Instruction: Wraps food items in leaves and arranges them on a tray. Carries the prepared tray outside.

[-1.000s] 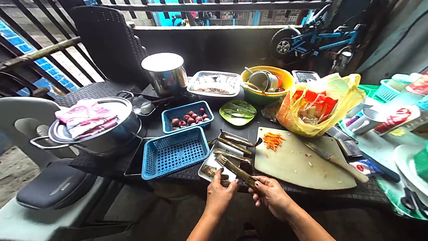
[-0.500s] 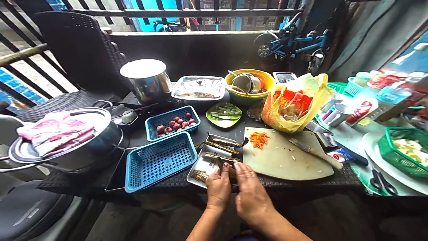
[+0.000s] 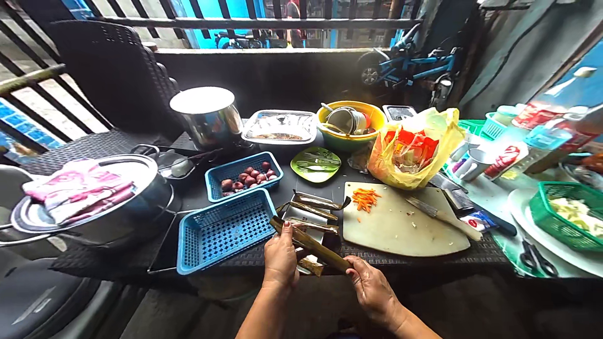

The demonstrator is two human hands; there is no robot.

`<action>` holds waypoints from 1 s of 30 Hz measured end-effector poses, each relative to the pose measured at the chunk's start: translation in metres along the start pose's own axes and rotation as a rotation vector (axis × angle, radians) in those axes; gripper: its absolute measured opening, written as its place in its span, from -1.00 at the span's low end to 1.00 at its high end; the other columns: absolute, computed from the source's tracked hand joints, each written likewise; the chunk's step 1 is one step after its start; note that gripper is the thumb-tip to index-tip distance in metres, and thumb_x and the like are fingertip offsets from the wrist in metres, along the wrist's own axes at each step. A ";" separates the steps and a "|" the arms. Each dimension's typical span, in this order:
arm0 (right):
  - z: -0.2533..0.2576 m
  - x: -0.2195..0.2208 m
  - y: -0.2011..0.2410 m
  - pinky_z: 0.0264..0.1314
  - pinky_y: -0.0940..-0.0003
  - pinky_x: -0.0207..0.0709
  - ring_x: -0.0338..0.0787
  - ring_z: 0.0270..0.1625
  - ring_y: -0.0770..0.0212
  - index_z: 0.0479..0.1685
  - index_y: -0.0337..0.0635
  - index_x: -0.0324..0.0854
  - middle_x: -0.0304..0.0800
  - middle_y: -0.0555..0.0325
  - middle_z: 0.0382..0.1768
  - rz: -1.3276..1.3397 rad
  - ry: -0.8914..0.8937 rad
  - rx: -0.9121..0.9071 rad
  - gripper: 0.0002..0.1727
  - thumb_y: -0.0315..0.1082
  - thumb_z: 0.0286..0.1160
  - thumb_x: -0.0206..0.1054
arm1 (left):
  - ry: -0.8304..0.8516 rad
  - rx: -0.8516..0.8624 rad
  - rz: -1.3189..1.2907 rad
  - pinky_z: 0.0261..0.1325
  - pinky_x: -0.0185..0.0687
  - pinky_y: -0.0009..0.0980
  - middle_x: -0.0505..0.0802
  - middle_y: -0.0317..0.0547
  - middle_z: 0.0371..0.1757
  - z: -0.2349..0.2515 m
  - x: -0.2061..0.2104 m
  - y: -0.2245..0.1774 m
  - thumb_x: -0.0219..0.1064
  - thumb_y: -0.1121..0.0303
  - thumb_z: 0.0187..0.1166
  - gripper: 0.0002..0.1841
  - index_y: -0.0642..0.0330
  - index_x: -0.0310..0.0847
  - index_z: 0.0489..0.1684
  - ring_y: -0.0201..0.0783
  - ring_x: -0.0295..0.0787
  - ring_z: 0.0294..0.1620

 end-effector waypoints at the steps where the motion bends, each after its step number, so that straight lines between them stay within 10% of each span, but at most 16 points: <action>1: 0.000 0.005 -0.005 0.31 0.07 0.69 0.88 0.16 0.02 0.26 -0.31 0.71 0.89 -0.11 0.07 0.108 0.147 0.116 -0.62 -0.25 0.74 0.15 | 0.000 0.025 0.007 -0.32 0.86 -0.09 0.87 0.11 -0.26 0.002 0.000 -0.005 0.06 0.18 0.88 -0.60 0.35 0.71 0.03 -0.04 0.88 -0.38; 8: -0.007 0.012 -0.022 0.52 -0.15 0.40 0.64 0.41 -0.15 0.18 -0.08 0.84 0.81 -0.13 0.17 -0.142 0.645 0.533 -0.68 -0.22 0.52 0.40 | 0.064 0.323 0.184 -0.38 0.77 -0.26 0.87 -0.05 -0.48 -0.004 0.019 -0.033 0.40 0.33 0.65 -0.78 0.30 0.83 -0.33 -0.23 0.80 -0.52; 12: -0.012 0.018 -0.039 0.22 -0.03 0.63 0.86 0.08 0.06 0.20 -0.06 0.80 0.91 0.00 0.00 0.009 0.628 0.736 -0.70 -0.31 0.60 0.28 | 0.177 0.461 0.196 -0.39 0.79 -0.35 0.88 -0.14 -0.51 -0.025 0.039 -0.041 0.44 0.39 0.61 -0.84 0.24 0.87 -0.33 -0.33 0.80 -0.54; 14: -0.021 0.028 -0.041 -0.24 0.25 0.75 0.86 -0.34 0.25 0.27 -0.13 0.67 0.90 0.12 -0.18 0.244 0.619 0.818 -0.72 -0.37 0.70 0.19 | 0.202 0.506 0.204 -0.39 0.74 -0.37 0.86 -0.16 -0.51 -0.032 0.044 -0.045 0.45 0.41 0.59 -0.86 0.22 0.89 -0.35 -0.35 0.77 -0.54; 18: -0.024 0.038 -0.036 -0.21 0.29 0.85 0.92 -0.33 0.23 0.06 -0.27 0.63 0.89 0.09 -0.23 0.643 0.548 0.780 -0.79 -0.38 0.57 0.44 | 0.186 0.480 0.217 -0.39 0.74 -0.37 0.88 -0.15 -0.50 -0.031 0.043 -0.052 0.45 0.38 0.60 -0.85 0.21 0.88 -0.34 -0.34 0.77 -0.54; 24: -0.016 0.020 -0.021 -0.20 0.33 0.84 0.91 -0.38 0.27 -0.32 -0.23 0.71 0.90 0.16 -0.43 0.741 0.391 0.576 -0.86 -0.36 0.46 0.52 | 0.042 0.198 0.070 -0.35 0.82 -0.25 0.89 -0.01 -0.34 -0.005 0.018 -0.041 0.40 0.31 0.65 -0.80 0.30 0.79 -0.17 -0.19 0.85 -0.44; 30: -0.020 0.017 -0.029 -0.25 0.28 0.84 0.90 -0.38 0.21 -0.04 -0.22 0.63 0.88 0.12 -0.34 0.754 0.320 0.572 -0.78 -0.41 0.41 0.50 | -0.017 0.080 0.005 -0.39 0.79 -0.22 0.82 0.08 -0.21 0.003 0.006 -0.026 0.28 0.37 0.74 -0.68 0.25 0.53 0.37 -0.14 0.81 -0.43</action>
Point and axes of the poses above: each hand's wrist, its own z-axis towards the middle knuckle, its own x-axis out of the palm, y = z × x, the point moved 9 cm from there along z, towards the middle knuckle
